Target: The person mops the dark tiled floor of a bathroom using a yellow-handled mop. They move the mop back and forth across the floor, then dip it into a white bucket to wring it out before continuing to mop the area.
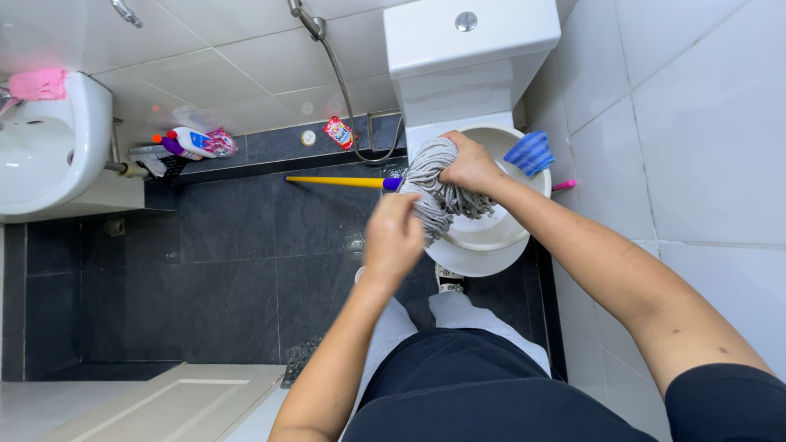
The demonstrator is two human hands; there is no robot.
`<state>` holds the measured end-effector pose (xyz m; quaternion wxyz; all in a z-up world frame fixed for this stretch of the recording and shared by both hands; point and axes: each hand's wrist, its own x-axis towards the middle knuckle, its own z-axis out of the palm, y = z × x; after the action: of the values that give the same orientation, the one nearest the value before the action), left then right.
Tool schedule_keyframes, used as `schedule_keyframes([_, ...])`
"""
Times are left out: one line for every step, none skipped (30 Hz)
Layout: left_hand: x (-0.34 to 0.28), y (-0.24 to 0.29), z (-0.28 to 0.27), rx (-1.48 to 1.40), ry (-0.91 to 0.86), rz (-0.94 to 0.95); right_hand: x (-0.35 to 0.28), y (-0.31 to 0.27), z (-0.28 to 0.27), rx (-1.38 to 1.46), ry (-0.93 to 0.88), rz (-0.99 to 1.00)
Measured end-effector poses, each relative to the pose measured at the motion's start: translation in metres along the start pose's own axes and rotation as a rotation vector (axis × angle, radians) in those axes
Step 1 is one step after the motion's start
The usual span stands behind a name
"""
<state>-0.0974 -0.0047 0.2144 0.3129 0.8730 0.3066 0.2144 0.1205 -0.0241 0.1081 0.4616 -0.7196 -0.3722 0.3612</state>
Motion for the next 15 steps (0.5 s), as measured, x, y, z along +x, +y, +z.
schedule_keyframes([-0.005,-0.01,0.031,0.001,0.003,0.0,-0.001,-0.004,0.003,-0.001,-0.002,-0.003])
schedule_keyframes([-0.009,-0.019,0.062,-0.269,0.013,-0.13,-0.002,-0.007,0.005,-0.033,0.004,-0.006])
schedule_keyframes([-0.012,-0.027,0.096,-0.543,0.02,-0.254,-0.003,-0.01,0.004,-0.068,0.016,-0.01])
schedule_keyframes([-0.012,-0.026,0.11,-0.547,0.022,-0.249,-0.004,-0.015,0.004,-0.072,0.019,-0.014])
schedule_keyframes([-0.013,-0.025,0.124,-0.53,0.078,-0.27,-0.006,-0.02,0.004,-0.145,0.026,0.004])
schedule_keyframes([-0.013,-0.024,0.139,-0.513,0.134,-0.29,-0.007,-0.024,0.003,-0.218,0.033,0.021])
schedule_keyframes([-0.015,-0.02,0.14,-0.516,0.131,-0.294,-0.009,-0.025,0.002,-0.22,0.033,0.026])
schedule_keyframes([-0.017,-0.017,0.141,-0.554,0.125,-0.314,-0.011,-0.025,0.001,-0.217,0.024,0.045])
schedule_keyframes([-0.017,-0.015,0.141,-0.588,0.125,-0.333,-0.011,-0.026,0.001,-0.213,0.013,0.057])
schedule_keyframes([-0.02,-0.023,0.149,-0.588,0.127,-0.335,-0.012,-0.026,0.002,-0.214,0.01,0.057])
schedule_keyframes([-0.022,-0.031,0.157,-0.765,0.124,-0.34,-0.013,-0.026,0.002,-0.229,0.013,0.035])
schedule_keyframes([-0.023,-0.039,0.165,-0.942,0.12,-0.343,-0.014,-0.027,0.002,-0.245,0.016,0.013])
schedule_keyframes([-0.024,-0.045,0.171,-0.942,0.12,-0.34,-0.015,-0.033,0.001,-0.245,0.018,0.012])
schedule_keyframes([-0.025,-0.052,0.177,-1.09,0.149,-0.309,-0.017,-0.039,0.0,-0.256,0.002,0.033])
schedule_keyframes([-0.026,-0.057,0.184,-1.239,0.175,-0.278,-0.02,-0.045,-0.003,-0.267,-0.013,0.057])
